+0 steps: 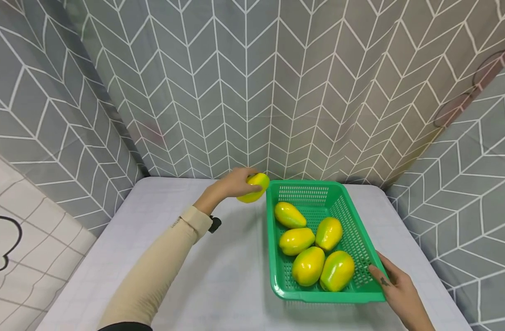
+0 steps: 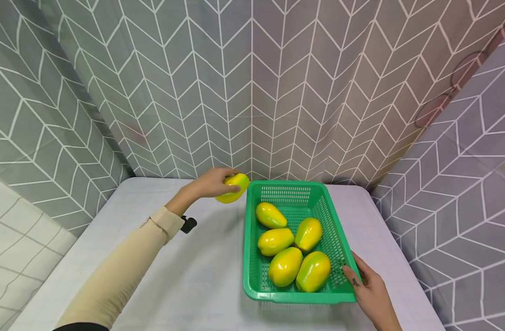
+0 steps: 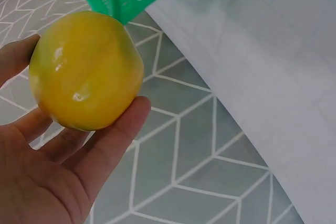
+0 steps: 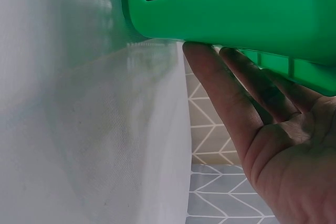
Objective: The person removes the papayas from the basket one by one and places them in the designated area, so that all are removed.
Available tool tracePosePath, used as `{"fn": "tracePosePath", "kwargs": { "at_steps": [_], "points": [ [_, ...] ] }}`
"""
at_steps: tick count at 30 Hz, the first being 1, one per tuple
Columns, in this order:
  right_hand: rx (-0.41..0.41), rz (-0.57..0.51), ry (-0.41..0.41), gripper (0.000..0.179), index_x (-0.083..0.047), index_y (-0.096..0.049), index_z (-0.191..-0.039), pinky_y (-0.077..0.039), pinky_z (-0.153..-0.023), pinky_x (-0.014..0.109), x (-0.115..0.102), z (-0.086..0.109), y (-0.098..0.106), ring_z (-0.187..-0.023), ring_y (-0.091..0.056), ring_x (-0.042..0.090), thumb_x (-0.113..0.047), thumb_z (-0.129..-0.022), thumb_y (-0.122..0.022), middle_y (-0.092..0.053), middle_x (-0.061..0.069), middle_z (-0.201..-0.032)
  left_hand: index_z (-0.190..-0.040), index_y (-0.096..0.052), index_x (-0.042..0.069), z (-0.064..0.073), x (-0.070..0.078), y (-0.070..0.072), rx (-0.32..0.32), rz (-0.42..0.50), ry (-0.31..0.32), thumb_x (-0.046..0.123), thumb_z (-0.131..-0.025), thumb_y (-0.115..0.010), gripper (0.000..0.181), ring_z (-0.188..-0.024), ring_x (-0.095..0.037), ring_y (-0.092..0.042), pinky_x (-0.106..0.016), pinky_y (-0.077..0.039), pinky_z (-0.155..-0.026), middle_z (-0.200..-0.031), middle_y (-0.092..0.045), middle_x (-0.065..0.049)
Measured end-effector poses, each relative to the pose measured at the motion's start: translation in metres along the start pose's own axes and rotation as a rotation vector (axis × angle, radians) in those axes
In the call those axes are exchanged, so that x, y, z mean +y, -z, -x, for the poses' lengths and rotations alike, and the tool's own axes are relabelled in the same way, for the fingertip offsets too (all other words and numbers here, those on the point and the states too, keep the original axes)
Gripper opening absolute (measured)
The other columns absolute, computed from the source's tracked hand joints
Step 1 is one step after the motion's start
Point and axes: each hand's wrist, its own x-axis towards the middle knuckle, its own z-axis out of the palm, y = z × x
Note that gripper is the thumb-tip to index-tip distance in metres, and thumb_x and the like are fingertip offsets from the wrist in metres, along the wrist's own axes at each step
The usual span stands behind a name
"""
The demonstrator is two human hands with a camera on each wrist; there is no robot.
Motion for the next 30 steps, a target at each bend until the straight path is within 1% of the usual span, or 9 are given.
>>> {"fn": "tracePosePath", "kwargs": {
  "at_steps": [5, 10, 13, 17, 23, 27, 30],
  "points": [
    [-0.004, 0.010, -0.007, 0.082, -0.002, -0.023, -0.168, -0.053, -0.079, 0.017, 0.000, -0.002, 0.000, -0.096, -0.055, -0.012, -0.052, -0.109, -0.052, -0.029, 0.031, -0.169, -0.151, -0.056, 0.007, 0.012, -0.014, 0.000, 0.024, 0.011, 0.029, 0.037, -0.100, -0.066, 0.060, -0.102, -0.025, -0.063, -0.036, -0.057, -0.088, -0.127, -0.070, -0.014],
    [-0.017, 0.013, -0.035, 0.084, -0.003, -0.022, -0.168, -0.054, -0.079, 0.018, 0.000, -0.002, 0.000, -0.095, -0.057, -0.010, -0.055, -0.109, -0.050, -0.029, 0.031, -0.169, -0.149, -0.058, 0.006, 0.021, -0.028, -0.001, 0.054, -0.005, 0.048, 0.038, -0.100, -0.065, 0.059, -0.106, -0.027, -0.062, -0.039, -0.056, -0.090, -0.128, -0.071, -0.014],
    [-0.020, -0.001, -0.047, 0.085, -0.002, -0.021, -0.168, -0.055, -0.078, 0.020, 0.000, -0.002, 0.000, -0.093, -0.062, -0.005, -0.055, -0.109, -0.049, -0.029, 0.031, -0.169, -0.150, -0.057, 0.006, 0.027, -0.037, -0.002, 0.062, 0.007, 0.061, 0.038, -0.101, -0.065, 0.060, -0.106, -0.027, -0.065, -0.040, -0.057, -0.091, -0.130, -0.070, -0.016],
    [-0.022, -0.017, -0.054, 0.084, -0.002, -0.020, -0.168, -0.056, -0.077, 0.021, -0.001, -0.001, -0.002, -0.090, -0.066, 0.001, -0.055, -0.109, -0.048, -0.032, 0.031, -0.167, -0.152, -0.056, 0.006, 0.037, -0.050, -0.004, 0.076, 0.043, 0.093, 0.039, -0.101, -0.065, 0.062, -0.106, -0.028, -0.067, -0.043, -0.058, -0.092, -0.132, -0.070, -0.017],
    [-0.016, -0.017, -0.051, 0.083, -0.002, -0.020, -0.168, -0.056, -0.076, 0.021, -0.002, -0.001, -0.004, -0.088, -0.067, 0.001, -0.054, -0.110, -0.048, -0.033, 0.031, -0.167, -0.153, -0.054, 0.006, 0.053, -0.071, -0.005, 0.108, 0.076, 0.157, 0.042, -0.101, -0.064, 0.064, -0.104, -0.029, -0.068, -0.042, -0.059, -0.088, -0.131, -0.070, -0.018],
    [-0.015, -0.011, -0.054, 0.084, -0.003, -0.020, -0.168, -0.056, -0.076, 0.021, -0.002, -0.001, -0.004, -0.089, -0.066, -0.001, -0.055, -0.109, -0.048, -0.034, 0.031, -0.167, -0.155, -0.052, 0.006, 0.062, -0.085, -0.007, 0.126, 0.090, 0.224, 0.045, -0.101, -0.062, 0.067, -0.102, -0.029, -0.068, -0.039, -0.059, -0.084, -0.132, -0.070, -0.021],
    [-0.016, -0.001, -0.060, 0.085, -0.003, -0.020, -0.168, -0.056, -0.077, 0.020, -0.002, -0.001, -0.003, -0.090, -0.064, -0.005, -0.057, -0.109, -0.048, -0.033, 0.031, -0.167, -0.156, -0.049, 0.003, 0.069, -0.096, -0.012, 0.122, 0.107, 0.278, 0.046, -0.102, -0.061, 0.070, -0.103, -0.030, -0.068, -0.037, -0.059, -0.081, -0.135, -0.068, -0.025]
  ]
}}
